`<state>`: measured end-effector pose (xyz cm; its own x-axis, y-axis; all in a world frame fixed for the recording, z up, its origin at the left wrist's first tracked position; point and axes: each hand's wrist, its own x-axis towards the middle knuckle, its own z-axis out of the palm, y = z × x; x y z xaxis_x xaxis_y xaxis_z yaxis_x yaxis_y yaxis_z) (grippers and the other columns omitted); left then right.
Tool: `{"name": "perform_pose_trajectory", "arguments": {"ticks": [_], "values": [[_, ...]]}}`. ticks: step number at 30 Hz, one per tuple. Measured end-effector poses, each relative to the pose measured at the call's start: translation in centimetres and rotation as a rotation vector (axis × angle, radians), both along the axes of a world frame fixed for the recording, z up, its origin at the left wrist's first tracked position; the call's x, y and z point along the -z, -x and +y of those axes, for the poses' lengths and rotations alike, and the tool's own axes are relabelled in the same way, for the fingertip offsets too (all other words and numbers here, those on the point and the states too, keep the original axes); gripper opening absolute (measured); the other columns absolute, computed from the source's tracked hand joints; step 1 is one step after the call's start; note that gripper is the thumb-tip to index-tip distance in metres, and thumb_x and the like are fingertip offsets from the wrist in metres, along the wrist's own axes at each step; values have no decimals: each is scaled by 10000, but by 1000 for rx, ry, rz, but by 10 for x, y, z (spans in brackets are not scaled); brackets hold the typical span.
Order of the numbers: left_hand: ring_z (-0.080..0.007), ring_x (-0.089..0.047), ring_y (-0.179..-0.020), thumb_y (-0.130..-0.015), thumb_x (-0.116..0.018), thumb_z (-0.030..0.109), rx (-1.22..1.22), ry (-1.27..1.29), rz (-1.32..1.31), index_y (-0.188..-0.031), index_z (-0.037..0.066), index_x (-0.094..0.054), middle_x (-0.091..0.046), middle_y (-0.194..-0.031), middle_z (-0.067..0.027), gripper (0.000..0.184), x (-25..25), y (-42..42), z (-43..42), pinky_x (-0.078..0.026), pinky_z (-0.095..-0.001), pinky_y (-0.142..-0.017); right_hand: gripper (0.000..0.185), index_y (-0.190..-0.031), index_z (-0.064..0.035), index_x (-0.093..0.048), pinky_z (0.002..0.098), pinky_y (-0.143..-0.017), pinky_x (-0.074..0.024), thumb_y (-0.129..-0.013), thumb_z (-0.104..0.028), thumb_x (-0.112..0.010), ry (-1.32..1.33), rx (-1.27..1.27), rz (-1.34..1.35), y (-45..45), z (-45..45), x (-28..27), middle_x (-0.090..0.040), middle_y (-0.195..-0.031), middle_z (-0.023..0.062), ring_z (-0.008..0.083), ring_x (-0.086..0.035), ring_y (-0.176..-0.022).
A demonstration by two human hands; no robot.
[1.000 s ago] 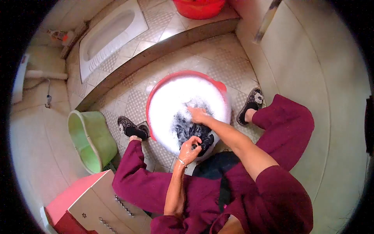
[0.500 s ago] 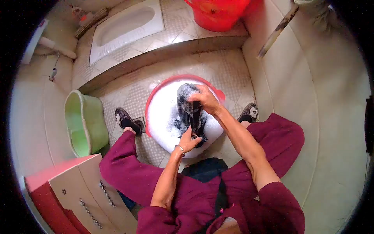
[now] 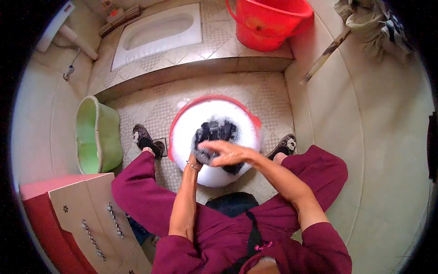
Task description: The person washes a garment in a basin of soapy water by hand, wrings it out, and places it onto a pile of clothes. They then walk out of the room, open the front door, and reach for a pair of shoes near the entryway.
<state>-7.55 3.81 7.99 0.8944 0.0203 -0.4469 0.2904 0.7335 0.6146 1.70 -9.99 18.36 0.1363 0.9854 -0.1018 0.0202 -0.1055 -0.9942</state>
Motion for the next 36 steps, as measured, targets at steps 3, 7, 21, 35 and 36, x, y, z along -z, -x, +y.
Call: {"name": "perform_pose_trajectory", "arguments": {"ticks": [3, 7, 21, 35, 36], "values": [[-228, -531, -938, -874, -318, 425, 79, 329, -92, -1172, 61, -441, -511, -1111, -131, 486, 8, -9, 14, -457, -367, -805, 643, -1249, -7, -312, 313, -862, -360, -667, -143, -550, -40, 30, 92, 26, 0, 20, -460, -1097, 133, 228, -459, -1005], [-310, -569, -850, -728, -301, 708, -55, 529, -184, -1263, 106, -336, -471, -1126, -244, 806, -43, -7, 3, -497, -389, -721, 408, -1071, 32, -479, 274, -715, -418, -682, -81, -517, 27, -139, -148, 1, -1, 23, -538, -927, 89, 166, -511, -871], [-220, -545, -464, -834, -348, 433, 530, 246, -179, -1125, -109, -434, -567, -867, -268, 620, -164, -20, 25, -430, -262, -405, 312, -890, -41, -554, 335, -785, -411, -594, -97, -632, -101, 335, -510, -49, -1, 101, -568, -879, 110, 252, -534, -871], [-242, -584, -612, -838, -354, 140, 240, -126, 558, -1008, -99, -444, -575, -813, -216, 307, 32, -22, 88, -517, -309, -560, 297, -948, -49, -542, 317, -717, -422, -670, -150, -558, 255, 701, -320, -106, -31, 134, -549, -848, 100, 202, -522, -785], [-236, -590, -618, -823, -404, 176, 286, -317, 502, -1006, -82, -481, -577, -837, -201, 325, 39, -28, 79, -517, -285, -553, 297, -948, -49, -542, 317, -717, -422, -670, -150, -558, 264, 699, -317, -106, -29, 143, -549, -848, 100, 202, -522, -785]]}}
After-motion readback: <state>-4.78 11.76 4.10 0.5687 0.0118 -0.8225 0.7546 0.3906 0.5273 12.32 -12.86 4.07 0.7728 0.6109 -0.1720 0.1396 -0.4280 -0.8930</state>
